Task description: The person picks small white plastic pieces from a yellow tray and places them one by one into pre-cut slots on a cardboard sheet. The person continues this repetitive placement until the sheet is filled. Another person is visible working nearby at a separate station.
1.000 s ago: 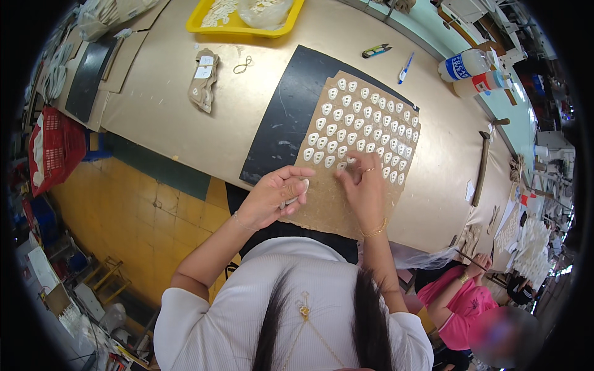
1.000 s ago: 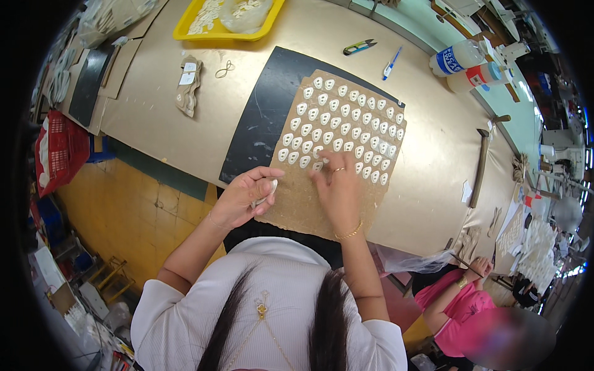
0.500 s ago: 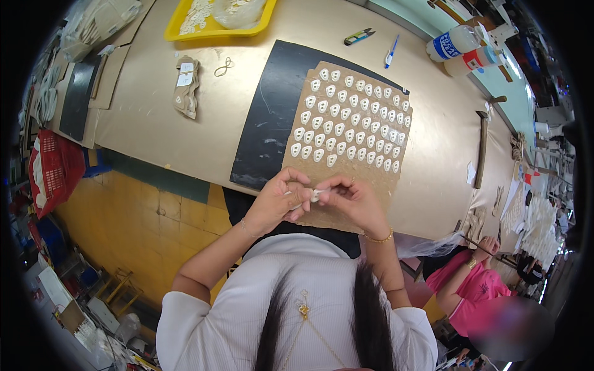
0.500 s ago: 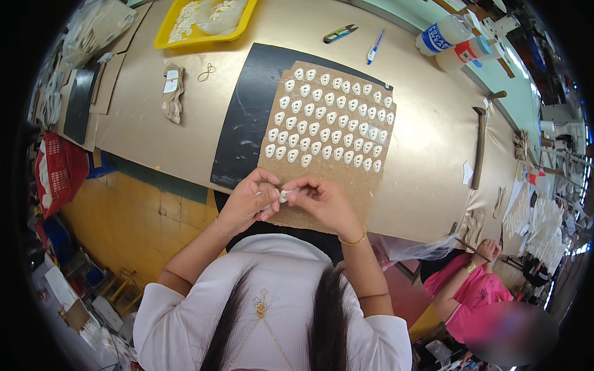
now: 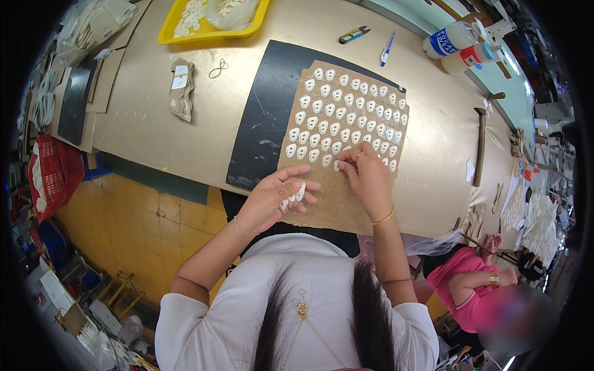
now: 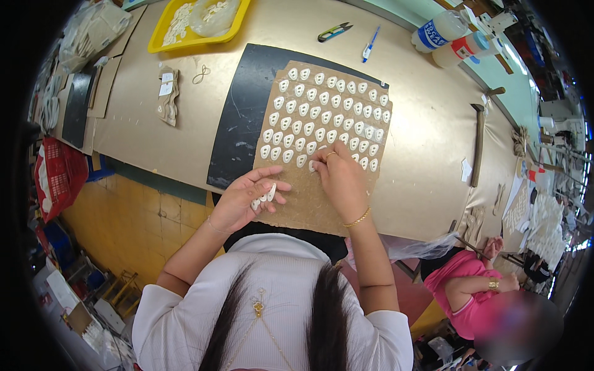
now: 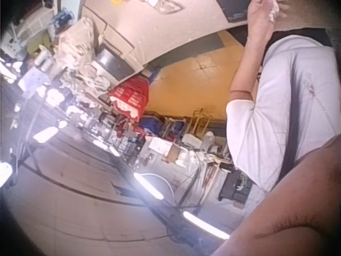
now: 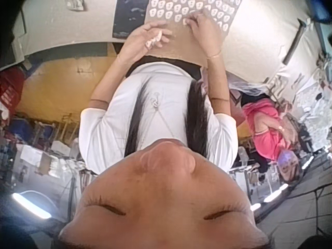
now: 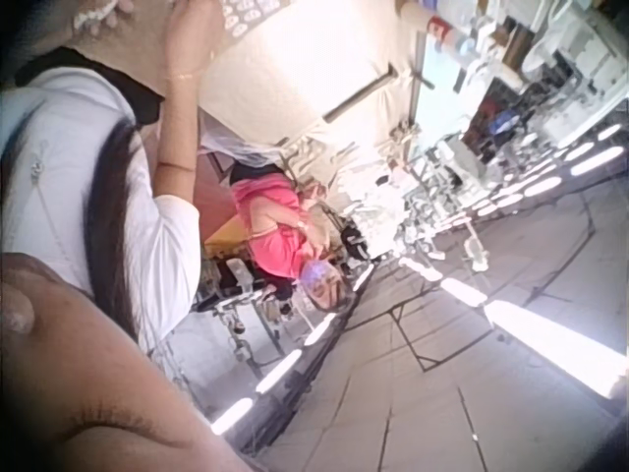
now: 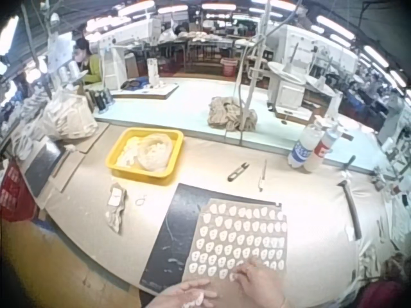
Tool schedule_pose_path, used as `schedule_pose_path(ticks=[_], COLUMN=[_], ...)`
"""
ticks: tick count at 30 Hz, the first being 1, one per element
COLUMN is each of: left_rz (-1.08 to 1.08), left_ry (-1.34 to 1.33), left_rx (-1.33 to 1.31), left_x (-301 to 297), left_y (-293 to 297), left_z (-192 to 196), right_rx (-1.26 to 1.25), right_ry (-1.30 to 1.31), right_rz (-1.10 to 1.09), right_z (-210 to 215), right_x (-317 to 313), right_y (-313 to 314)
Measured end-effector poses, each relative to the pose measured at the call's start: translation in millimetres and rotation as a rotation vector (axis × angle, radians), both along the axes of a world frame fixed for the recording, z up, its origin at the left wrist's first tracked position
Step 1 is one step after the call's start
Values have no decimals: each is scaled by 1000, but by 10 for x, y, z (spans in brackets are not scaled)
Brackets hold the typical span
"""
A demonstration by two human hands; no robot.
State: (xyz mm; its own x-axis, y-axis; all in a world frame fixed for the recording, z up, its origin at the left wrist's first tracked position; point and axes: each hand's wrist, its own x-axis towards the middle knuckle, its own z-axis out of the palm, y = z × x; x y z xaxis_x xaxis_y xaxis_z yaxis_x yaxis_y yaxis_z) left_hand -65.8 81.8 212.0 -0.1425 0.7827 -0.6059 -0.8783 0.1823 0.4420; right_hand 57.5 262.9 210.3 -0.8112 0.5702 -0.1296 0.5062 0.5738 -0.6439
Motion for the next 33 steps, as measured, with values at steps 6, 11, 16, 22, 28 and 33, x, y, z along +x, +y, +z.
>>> schedule_pose_path(ticks=[6, 11, 16, 22, 28, 33], left_rz=[6, -29, -125, -110, -50, -96], left_ry=[56, 79, 201, 157, 35, 152], left_rx=[-20, 35, 25, 26, 0, 14], left_x=[15, 21, 77, 158, 82, 69], left_y=[15, 17, 57, 71, 60, 90], left_z=[-60, -124, -94, -51, -85, -30], right_rx=[-100, -820, -699, -667, -246, -425], right_ry=[44, 89, 24, 120, 152, 245], right_rz=[4, 29, 94, -195, -269, -399], right_z=[172, 100, 35, -45, 53, -74], right_x=[-44, 76, 106, 297, 387, 364], right_y=[-104, -298, -361, -287, -86, -86])
